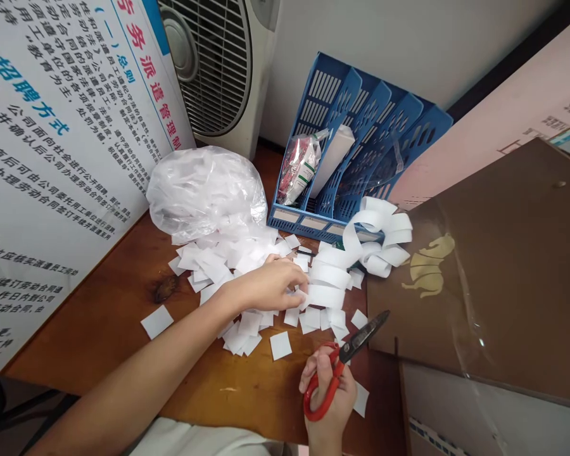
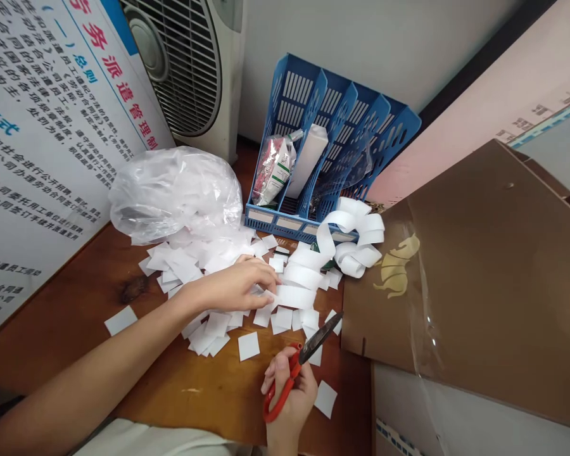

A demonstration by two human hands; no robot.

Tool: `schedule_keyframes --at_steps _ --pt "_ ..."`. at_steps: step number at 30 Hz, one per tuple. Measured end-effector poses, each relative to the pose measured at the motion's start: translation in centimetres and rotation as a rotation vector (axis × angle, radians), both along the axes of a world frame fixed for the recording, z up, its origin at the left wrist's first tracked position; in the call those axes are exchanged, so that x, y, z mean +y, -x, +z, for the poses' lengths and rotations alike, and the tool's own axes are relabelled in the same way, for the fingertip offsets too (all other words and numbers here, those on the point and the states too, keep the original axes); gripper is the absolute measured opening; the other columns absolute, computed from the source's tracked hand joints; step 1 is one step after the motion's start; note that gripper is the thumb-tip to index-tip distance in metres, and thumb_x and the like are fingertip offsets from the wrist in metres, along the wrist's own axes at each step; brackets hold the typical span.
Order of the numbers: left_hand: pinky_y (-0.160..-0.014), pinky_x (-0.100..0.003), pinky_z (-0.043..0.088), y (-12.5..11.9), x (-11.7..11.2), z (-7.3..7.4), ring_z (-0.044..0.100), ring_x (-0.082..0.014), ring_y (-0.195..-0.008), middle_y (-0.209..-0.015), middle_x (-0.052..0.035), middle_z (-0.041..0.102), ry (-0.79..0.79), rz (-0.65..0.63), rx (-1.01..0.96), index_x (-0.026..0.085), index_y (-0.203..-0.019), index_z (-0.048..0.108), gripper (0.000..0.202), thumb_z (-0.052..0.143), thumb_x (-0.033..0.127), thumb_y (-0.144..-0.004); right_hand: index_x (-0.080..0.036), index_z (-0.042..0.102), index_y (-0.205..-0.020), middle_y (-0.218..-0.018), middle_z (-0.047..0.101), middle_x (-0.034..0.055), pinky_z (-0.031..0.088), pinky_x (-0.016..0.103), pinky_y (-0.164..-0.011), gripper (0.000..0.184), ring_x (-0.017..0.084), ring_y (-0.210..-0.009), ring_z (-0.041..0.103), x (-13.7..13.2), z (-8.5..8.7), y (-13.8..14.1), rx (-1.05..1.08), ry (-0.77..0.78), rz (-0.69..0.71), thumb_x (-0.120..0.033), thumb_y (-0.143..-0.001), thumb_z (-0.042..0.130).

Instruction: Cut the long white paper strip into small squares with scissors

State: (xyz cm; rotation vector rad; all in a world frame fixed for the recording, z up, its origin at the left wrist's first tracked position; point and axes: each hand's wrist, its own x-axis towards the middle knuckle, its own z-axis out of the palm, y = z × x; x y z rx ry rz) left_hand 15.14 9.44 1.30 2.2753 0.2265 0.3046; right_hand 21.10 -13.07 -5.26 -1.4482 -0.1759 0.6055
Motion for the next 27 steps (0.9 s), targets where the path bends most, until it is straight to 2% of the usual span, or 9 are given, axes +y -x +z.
schedule_keyframes --at_steps 3,7,11,14,19,21,23,25,27 --pt "-0.106 -0.04 0.033 -0.1 -0.2 0.1 0.066 -0.0233 -0.098 -0.094 -0.0033 0.075 0.0 -0.025 -0.016 0.02 -0.088 0.073 0.01 0.064 0.024 -0.089 -0.014 0.052 -0.087 -0.057 0.054 -0.0054 0.037 0.016 -0.036 0.047 0.006 -0.038 0.047 0.1 0.1 0.0 -0.005 -0.006 -0.003 -0.05 -0.075 0.079" --pt "-0.108 -0.038 0.032 0.3 -0.4 1.5 0.065 -0.0201 -0.097 -0.099 -0.0033 0.072 -0.007 -0.029 -0.073 0.019 -0.094 0.068 0.01 0.059 0.02 -0.093 -0.014 0.051 -0.088 -0.061 0.058 -0.0043 0.041 0.016 -0.045 0.04 0.005 -0.043 0.052 0.4 0.3 0.0 -0.043 -0.028 -0.061 -0.047 -0.083 0.073" --pt "-0.093 -0.031 0.044 1.0 -1.2 3.3 0.063 -0.0202 -0.096 -0.101 -0.0053 0.068 0.028 -0.054 -0.162 0.018 -0.098 0.065 0.009 0.057 0.019 -0.094 -0.014 0.053 -0.097 -0.076 0.07 0.0018 0.046 0.018 -0.056 0.041 0.004 -0.048 0.055 1.4 1.3 -0.2 -0.067 -0.072 -0.104 -0.05 -0.086 0.069" --pt "-0.085 -0.029 0.047 1.8 -2.4 3.9 0.063 -0.0194 -0.094 -0.099 -0.005 0.066 0.112 -0.09 -0.175 0.018 -0.096 0.064 0.007 0.058 0.018 -0.094 -0.015 0.053 -0.096 -0.057 0.062 -0.0026 0.044 0.019 -0.056 0.038 0.005 -0.043 0.05 2.5 2.4 -0.1 -0.021 -0.108 -0.053 -0.05 -0.088 0.065" --pt "-0.082 -0.027 0.049 3.8 -4.8 3.1 0.063 -0.0186 -0.1 -0.107 -0.0052 0.066 0.323 0.031 -0.152 0.019 -0.089 0.064 0.003 0.062 0.019 -0.092 -0.018 0.041 -0.08 -0.042 0.036 -0.0111 0.033 0.017 -0.048 0.032 0.003 -0.036 0.034 3.7 3.5 0.4 0.121 -0.148 0.074 -0.04 -0.089 0.063" --pt "-0.081 -0.025 0.052 4.8 -5.6 2.5 0.061 -0.0205 -0.114 -0.127 -0.0064 0.06 0.455 0.149 -0.163 0.02 -0.089 0.065 0.005 0.064 0.023 -0.092 -0.018 0.041 -0.082 -0.047 0.037 -0.0114 0.032 0.017 -0.046 0.032 0.002 -0.036 0.035 3.7 3.6 0.5 0.134 -0.15 0.076 -0.038 -0.087 0.066" --pt "-0.092 -0.028 0.052 5.8 -6.4 2.0 0.059 -0.0222 -0.122 -0.135 -0.0061 0.057 0.591 0.248 -0.158 0.02 -0.086 0.068 0.008 0.066 0.026 -0.092 -0.018 0.04 -0.083 -0.054 0.04 -0.0111 0.031 0.017 -0.044 0.035 0.001 -0.038 0.037 3.7 3.6 0.8 0.121 -0.149 0.05 -0.037 -0.084 0.069" --pt "-0.106 -0.035 0.046 6.5 -7.0 1.6 0.059 -0.0237 -0.125 -0.137 -0.0072 0.056 0.726 0.277 -0.15 0.02 -0.084 0.07 0.011 0.068 0.028 -0.092 -0.019 0.039 -0.085 -0.061 0.044 -0.01 0.031 0.017 -0.043 0.037 0.0 -0.04 0.039 3.6 3.8 1.2 0.105 -0.145 0.021 -0.036 -0.082 0.072" --pt "-0.109 -0.038 0.045 6.7 -7.5 1.2 0.06 -0.025 -0.123 -0.14 -0.009 0.055 0.84 0.284 -0.137 0.018 -0.084 0.07 0.013 0.069 0.029 -0.091 -0.019 0.039 -0.086 -0.064 0.046 -0.0092 0.031 0.018 -0.042 0.037 0.0 -0.04 0.04 3.6 4.1 1.7 0.099 -0.135 0.01 -0.033 -0.081 0.073"
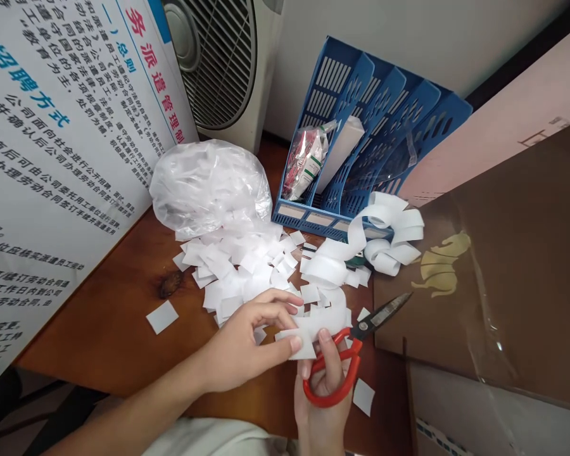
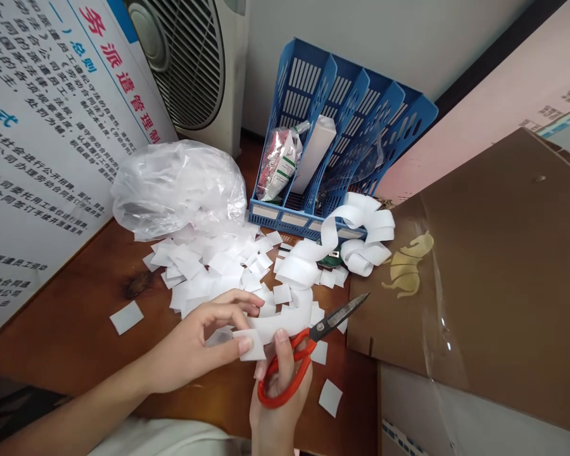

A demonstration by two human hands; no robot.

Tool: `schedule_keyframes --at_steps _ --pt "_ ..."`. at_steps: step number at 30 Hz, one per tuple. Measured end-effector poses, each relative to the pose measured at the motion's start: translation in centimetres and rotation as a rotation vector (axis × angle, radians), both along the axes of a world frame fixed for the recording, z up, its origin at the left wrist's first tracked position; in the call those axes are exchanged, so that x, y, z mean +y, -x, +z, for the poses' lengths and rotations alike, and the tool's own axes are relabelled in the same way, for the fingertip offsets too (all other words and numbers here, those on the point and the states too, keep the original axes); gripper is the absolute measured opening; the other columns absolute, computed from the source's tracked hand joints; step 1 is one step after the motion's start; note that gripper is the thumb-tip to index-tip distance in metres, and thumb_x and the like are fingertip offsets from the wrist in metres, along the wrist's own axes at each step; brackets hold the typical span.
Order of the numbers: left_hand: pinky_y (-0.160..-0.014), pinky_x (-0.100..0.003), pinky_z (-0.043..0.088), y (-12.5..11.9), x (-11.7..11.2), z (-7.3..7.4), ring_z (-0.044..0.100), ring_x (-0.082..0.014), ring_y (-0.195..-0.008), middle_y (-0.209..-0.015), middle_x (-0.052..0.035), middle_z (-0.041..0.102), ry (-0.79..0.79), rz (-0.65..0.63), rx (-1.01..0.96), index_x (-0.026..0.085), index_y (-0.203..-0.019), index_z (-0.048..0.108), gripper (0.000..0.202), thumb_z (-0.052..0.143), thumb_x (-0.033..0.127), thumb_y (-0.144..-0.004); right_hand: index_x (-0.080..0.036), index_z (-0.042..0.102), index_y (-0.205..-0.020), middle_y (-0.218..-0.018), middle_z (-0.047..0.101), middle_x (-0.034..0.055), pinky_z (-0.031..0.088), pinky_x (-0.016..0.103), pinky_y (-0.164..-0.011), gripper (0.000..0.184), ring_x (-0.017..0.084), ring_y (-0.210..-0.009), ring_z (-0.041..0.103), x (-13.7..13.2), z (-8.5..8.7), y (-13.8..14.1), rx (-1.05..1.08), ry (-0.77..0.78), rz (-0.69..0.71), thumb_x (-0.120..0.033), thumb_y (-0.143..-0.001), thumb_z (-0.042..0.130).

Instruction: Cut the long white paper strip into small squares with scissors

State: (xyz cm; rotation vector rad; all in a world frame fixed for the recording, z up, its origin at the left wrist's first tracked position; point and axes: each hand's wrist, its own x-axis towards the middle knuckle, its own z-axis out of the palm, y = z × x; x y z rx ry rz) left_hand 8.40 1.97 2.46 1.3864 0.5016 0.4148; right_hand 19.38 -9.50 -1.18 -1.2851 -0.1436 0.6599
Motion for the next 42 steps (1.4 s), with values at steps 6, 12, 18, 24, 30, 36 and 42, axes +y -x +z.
schedule_keyframes --at_steps 6,12,18,24,30,36,42 --pt "-0.082 -0.033 0.052 -0.5 -0.4 -0.9 0.066 -0.0203 -0.087 -0.103 -0.009 0.071 0.108 0.024 0.057 0.016 -0.083 0.067 0.018 0.069 0.033 -0.09 -0.02 0.041 -0.087 -0.058 0.044 -0.0101 0.036 0.017 -0.044 0.039 0.004 -0.043 0.047 -0.1 -0.1 0.7 0.071 -0.009 -0.02 -0.034 -0.079 0.077" --pt "-0.076 -0.03 0.05 -0.8 -0.6 -0.9 0.064 -0.0178 -0.08 -0.089 -0.0054 0.071 0.015 0.09 0.063 0.017 -0.094 0.067 0.009 0.067 0.025 -0.091 -0.018 0.045 -0.086 -0.06 0.054 -0.0054 0.038 0.016 -0.045 0.042 0.005 -0.049 0.051 0.0 -0.2 0.9 0.094 0.12 0.021 -0.038 -0.075 0.081" --pt "-0.075 -0.028 0.051 -0.9 -1.0 -1.7 0.065 -0.0144 -0.076 -0.098 -0.0065 0.073 0.319 0.136 0.048 0.018 -0.12 0.066 0.039 0.077 0.033 -0.085 -0.019 0.054 -0.102 -0.065 0.054 -0.0059 0.035 0.013 -0.042 0.033 0.004 -0.05 0.048 0.9 1.7 1.5 0.06 0.111 -0.024 -0.029 -0.078 0.075" --pt "-0.066 -0.028 0.051 -0.9 -1.1 -1.4 0.066 -0.0171 -0.067 -0.075 -0.0067 0.076 0.353 0.162 0.054 0.014 -0.097 0.078 0.028 0.078 0.038 -0.084 -0.018 0.051 -0.094 -0.063 0.057 -0.0041 0.038 0.016 -0.042 0.035 0.007 -0.05 0.053 0.6 0.6 1.2 0.034 0.099 -0.061 -0.036 -0.078 0.076" --pt "-0.064 -0.029 0.052 -1.0 -1.2 -1.2 0.067 -0.0189 -0.065 -0.073 -0.0087 0.077 0.31 0.183 0.072 0.013 -0.092 0.08 0.028 0.078 0.039 -0.084 -0.017 0.051 -0.087 -0.065 0.06 -0.0028 0.043 0.017 -0.044 0.04 0.007 -0.051 0.056 -0.2 -0.4 0.7 0.091 0.12 -0.051 -0.038 -0.073 0.083" --pt "-0.065 -0.028 0.052 -0.9 -1.1 -1.4 0.067 -0.0187 -0.067 -0.075 -0.0089 0.077 0.334 0.163 0.03 0.012 -0.098 0.08 0.028 0.076 0.037 -0.086 -0.016 0.052 -0.085 -0.068 0.061 -0.0024 0.047 0.016 -0.049 0.042 0.008 -0.058 0.061 0.0 -0.4 0.5 0.087 0.112 -0.077 -0.033 -0.069 0.087" --pt "-0.063 -0.024 0.052 -0.8 -0.7 -1.3 0.064 -0.0142 -0.063 -0.074 -0.0069 0.077 0.364 0.17 0.062 0.012 -0.098 0.08 0.028 0.079 0.036 -0.084 -0.015 0.052 -0.085 -0.066 0.062 -0.0011 0.045 0.017 -0.047 0.045 0.009 -0.055 0.06 0.1 -0.5 0.5 0.034 0.15 -0.064 -0.038 -0.069 0.087"
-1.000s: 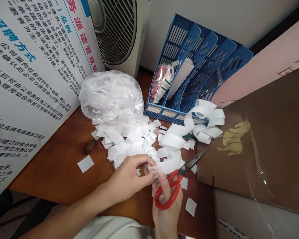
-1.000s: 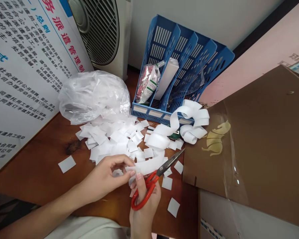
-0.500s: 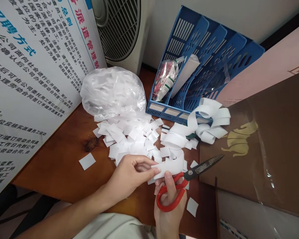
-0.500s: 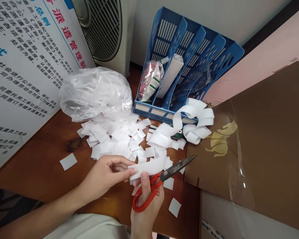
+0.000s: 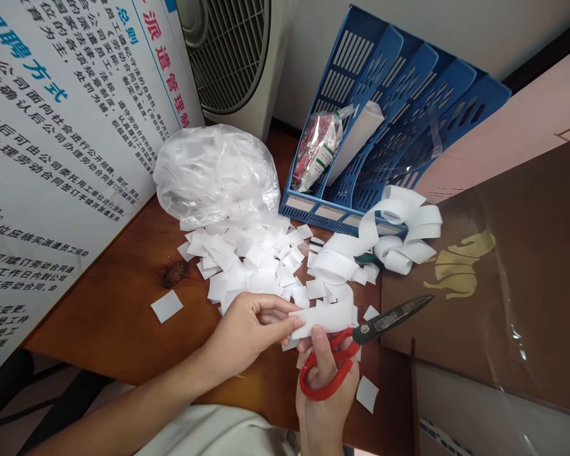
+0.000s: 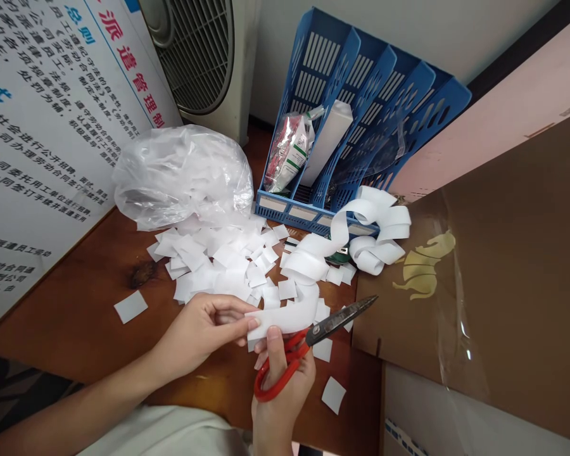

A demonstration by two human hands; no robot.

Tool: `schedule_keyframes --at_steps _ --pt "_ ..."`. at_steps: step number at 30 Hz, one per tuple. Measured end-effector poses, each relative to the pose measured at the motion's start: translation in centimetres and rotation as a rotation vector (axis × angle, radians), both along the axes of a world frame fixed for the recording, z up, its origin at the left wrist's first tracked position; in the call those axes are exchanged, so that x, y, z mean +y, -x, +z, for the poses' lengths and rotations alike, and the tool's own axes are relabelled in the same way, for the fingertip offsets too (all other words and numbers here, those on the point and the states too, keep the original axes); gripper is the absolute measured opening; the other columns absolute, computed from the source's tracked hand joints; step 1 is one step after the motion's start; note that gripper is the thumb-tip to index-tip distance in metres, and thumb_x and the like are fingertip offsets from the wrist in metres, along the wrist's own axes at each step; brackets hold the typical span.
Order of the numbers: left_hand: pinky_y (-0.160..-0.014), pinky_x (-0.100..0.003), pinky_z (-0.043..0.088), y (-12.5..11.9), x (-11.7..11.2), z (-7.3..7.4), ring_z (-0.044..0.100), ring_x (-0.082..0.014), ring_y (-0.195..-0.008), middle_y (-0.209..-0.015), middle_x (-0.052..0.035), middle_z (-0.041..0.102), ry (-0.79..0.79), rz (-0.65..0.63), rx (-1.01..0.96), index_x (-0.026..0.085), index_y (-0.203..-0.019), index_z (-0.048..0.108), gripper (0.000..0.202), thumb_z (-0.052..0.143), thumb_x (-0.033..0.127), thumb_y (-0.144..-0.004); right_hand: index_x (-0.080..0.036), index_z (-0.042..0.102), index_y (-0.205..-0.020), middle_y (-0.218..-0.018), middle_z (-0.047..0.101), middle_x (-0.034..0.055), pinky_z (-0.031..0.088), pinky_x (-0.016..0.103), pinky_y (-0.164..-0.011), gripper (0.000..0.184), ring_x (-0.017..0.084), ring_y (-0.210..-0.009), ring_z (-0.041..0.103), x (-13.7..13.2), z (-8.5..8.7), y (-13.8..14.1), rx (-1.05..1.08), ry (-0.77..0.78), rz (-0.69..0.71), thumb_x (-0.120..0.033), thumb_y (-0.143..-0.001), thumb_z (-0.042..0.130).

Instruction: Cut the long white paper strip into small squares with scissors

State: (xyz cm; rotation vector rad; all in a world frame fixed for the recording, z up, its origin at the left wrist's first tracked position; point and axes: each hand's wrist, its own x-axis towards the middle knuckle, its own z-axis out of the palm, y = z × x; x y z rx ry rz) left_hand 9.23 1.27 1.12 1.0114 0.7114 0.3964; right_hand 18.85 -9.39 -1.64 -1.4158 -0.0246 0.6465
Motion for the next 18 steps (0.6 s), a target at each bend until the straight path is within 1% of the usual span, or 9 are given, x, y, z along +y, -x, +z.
schedule_keyframes --at_steps 4,7,9,11,13,16,18 --pt "-0.065 -0.025 0.055 0.0 0.1 0.0 0.067 -0.0154 -0.065 -0.076 -0.0075 0.078 0.029 -0.013 -0.012 0.011 -0.1 0.08 0.03 0.079 0.037 -0.084 -0.015 0.05 -0.086 -0.062 0.061 -0.0022 0.042 0.017 -0.045 0.047 0.007 -0.048 0.056 0.2 -0.3 0.0 -0.036 0.028 0.008 -0.041 -0.07 0.086" --pt "-0.059 -0.02 0.052 0.2 0.4 0.1 0.065 -0.0125 -0.062 -0.072 -0.005 0.076 0.006 0.006 0.037 0.012 -0.097 0.081 0.027 0.08 0.035 -0.083 -0.015 0.049 -0.083 -0.057 0.058 -0.0031 0.039 0.016 -0.045 0.047 0.005 -0.043 0.051 0.2 -0.9 -0.1 -0.062 0.051 0.036 -0.046 -0.073 0.083" --pt "-0.054 -0.018 0.048 0.5 0.7 0.1 0.064 -0.0113 -0.06 -0.072 -0.0044 0.076 -0.029 0.024 0.1 0.013 -0.099 0.081 0.028 0.079 0.036 -0.083 -0.014 0.051 -0.086 -0.057 0.057 -0.0037 0.037 0.015 -0.044 0.048 0.004 -0.041 0.047 -0.3 -1.5 -0.3 -0.071 0.066 0.069 -0.05 -0.075 0.081" --pt "-0.051 -0.017 0.047 1.0 1.0 0.0 0.065 -0.0119 -0.059 -0.074 -0.005 0.076 -0.054 0.025 0.151 0.014 -0.105 0.08 0.032 0.078 0.038 -0.084 -0.013 0.055 -0.09 -0.053 0.052 -0.0056 0.033 0.015 -0.042 0.05 0.003 -0.04 0.044 -1.3 -1.8 -0.7 -0.071 0.087 0.119 -0.053 -0.074 0.08" --pt "-0.051 -0.018 0.047 1.6 1.2 0.0 0.065 -0.0124 -0.059 -0.071 -0.0049 0.076 -0.057 0.029 0.175 0.014 -0.106 0.08 0.034 0.078 0.04 -0.084 -0.012 0.057 -0.092 -0.05 0.048 -0.0065 0.032 0.015 -0.041 0.053 0.004 -0.04 0.044 -2.9 -2.0 -1.2 -0.07 0.125 0.16 -0.053 -0.07 0.082" --pt "-0.054 -0.017 0.05 2.2 1.4 -0.1 0.067 -0.0127 -0.059 -0.066 -0.0032 0.075 -0.055 0.049 0.183 0.015 -0.101 0.081 0.03 0.078 0.039 -0.084 -0.012 0.059 -0.094 -0.06 0.054 -0.003 0.035 0.016 -0.043 0.058 0.004 -0.044 0.045 -5.8 -1.8 -2.0 -0.094 0.266 0.213 -0.055 -0.066 0.084" --pt "-0.055 -0.017 0.053 2.5 1.5 -0.2 0.068 -0.0131 -0.06 -0.067 -0.003 0.076 -0.065 0.047 0.181 0.016 -0.099 0.081 0.028 0.078 0.039 -0.084 -0.013 0.059 -0.096 -0.065 0.053 -0.002 0.036 0.017 -0.047 0.059 0.004 -0.049 0.045 -7.6 -1.5 -2.3 -0.14 0.384 0.232 -0.059 -0.068 0.082"
